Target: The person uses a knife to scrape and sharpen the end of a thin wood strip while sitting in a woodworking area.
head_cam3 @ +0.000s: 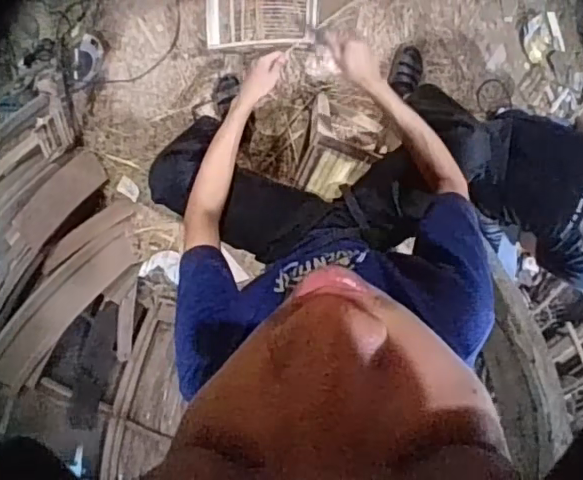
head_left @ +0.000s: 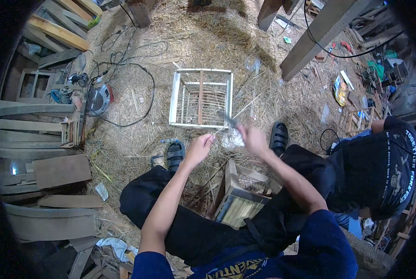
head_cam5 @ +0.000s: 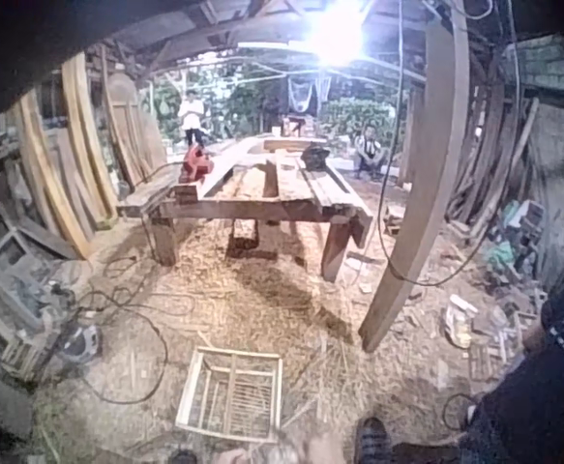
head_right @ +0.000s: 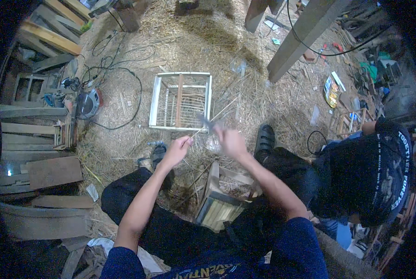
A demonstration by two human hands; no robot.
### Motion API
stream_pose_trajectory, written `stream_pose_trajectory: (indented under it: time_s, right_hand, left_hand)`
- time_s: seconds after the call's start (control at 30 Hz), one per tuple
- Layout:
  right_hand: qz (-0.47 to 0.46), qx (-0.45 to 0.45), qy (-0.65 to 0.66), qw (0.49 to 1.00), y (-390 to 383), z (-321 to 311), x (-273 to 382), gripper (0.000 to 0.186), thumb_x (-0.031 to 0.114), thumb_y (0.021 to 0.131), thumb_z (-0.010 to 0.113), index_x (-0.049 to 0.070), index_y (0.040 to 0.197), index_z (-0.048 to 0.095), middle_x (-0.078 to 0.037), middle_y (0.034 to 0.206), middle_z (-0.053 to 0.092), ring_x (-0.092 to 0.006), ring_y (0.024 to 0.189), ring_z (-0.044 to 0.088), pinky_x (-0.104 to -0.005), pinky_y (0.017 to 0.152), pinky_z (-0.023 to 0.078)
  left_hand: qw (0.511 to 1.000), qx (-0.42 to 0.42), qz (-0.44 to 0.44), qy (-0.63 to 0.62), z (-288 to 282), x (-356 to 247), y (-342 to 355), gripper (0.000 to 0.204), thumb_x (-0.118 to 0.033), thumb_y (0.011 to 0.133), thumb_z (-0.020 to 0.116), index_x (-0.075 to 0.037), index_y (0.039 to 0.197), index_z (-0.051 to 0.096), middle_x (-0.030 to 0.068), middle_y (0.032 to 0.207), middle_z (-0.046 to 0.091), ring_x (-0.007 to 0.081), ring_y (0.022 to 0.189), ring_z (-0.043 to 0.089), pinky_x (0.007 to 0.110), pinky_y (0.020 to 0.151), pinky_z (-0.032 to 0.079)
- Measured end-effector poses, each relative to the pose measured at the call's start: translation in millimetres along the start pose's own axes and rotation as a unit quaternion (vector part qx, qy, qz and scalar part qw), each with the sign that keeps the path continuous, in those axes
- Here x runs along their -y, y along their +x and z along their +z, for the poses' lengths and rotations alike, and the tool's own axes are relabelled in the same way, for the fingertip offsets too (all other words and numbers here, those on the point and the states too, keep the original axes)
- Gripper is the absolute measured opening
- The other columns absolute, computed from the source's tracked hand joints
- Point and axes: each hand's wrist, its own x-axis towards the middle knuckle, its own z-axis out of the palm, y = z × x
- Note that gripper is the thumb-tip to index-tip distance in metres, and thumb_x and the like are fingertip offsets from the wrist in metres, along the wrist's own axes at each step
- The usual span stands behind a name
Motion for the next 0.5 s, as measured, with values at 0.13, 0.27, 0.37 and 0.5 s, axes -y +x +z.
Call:
stream_pose_trajectory:
  time_s: [0.13, 0.27, 0.37, 0.5]
  right_hand:
    - [0.041, -0.089, 0.018, 0.995, 19, -9, -32, 0.061, 0.050, 0.104, 0.040, 0.000, 0.083, 0.070, -0.017, 0.058, 0.059, -0.0315, 0.053, 0.062, -0.0475, 0.056, 0.047]
    - [-0.021, -0.143, 0.019, 0.989, 11, -5, -8, 0.059, 0.047, 0.103, 0.041, -0.001, 0.084, 0.069, -0.026, 0.066, 0.062, -0.0441, 0.064, 0.063, -0.0530, 0.063, 0.047]
    - [0.016, -0.106, 0.017, 0.994, 12, -36, 7, 0.051, 0.044, 0.102, 0.046, 0.000, 0.088, 0.069, -0.027, 0.070, 0.063, -0.0467, 0.068, 0.063, -0.0546, 0.066, 0.048]
    - [-0.081, -0.147, 0.051, 0.985, -5, -59, 31, 0.041, 0.041, 0.096, 0.060, 0.001, 0.104, 0.066, -0.023, 0.072, 0.066, -0.0437, 0.070, 0.065, -0.0524, 0.065, 0.048]
  left_hand:
    - [1.000, -0.002, 0.020, -0.015, 4, -6, 4, 0.030, -0.029, 0.102, 0.050, -0.004, 0.104, 0.065, 0.0197, 0.083, 0.067, 0.0388, 0.080, 0.065, 0.045, 0.073, 0.049]
    - [0.999, -0.003, 0.037, 0.003, -8, 17, 7, 0.027, -0.026, 0.101, 0.052, -0.004, 0.104, 0.067, 0.0187, 0.086, 0.069, 0.0364, 0.082, 0.067, 0.043, 0.076, 0.051]
    - [0.997, 0.022, 0.071, 0.011, -18, -14, 4, 0.027, -0.026, 0.100, 0.054, -0.004, 0.104, 0.068, 0.0182, 0.088, 0.070, 0.0355, 0.082, 0.067, 0.042, 0.075, 0.050]
    - [0.994, 0.058, 0.087, 0.012, -46, -61, -9, 0.031, -0.031, 0.098, 0.060, -0.004, 0.107, 0.072, 0.0115, 0.073, 0.066, 0.0201, 0.067, 0.061, 0.037, 0.067, 0.048]
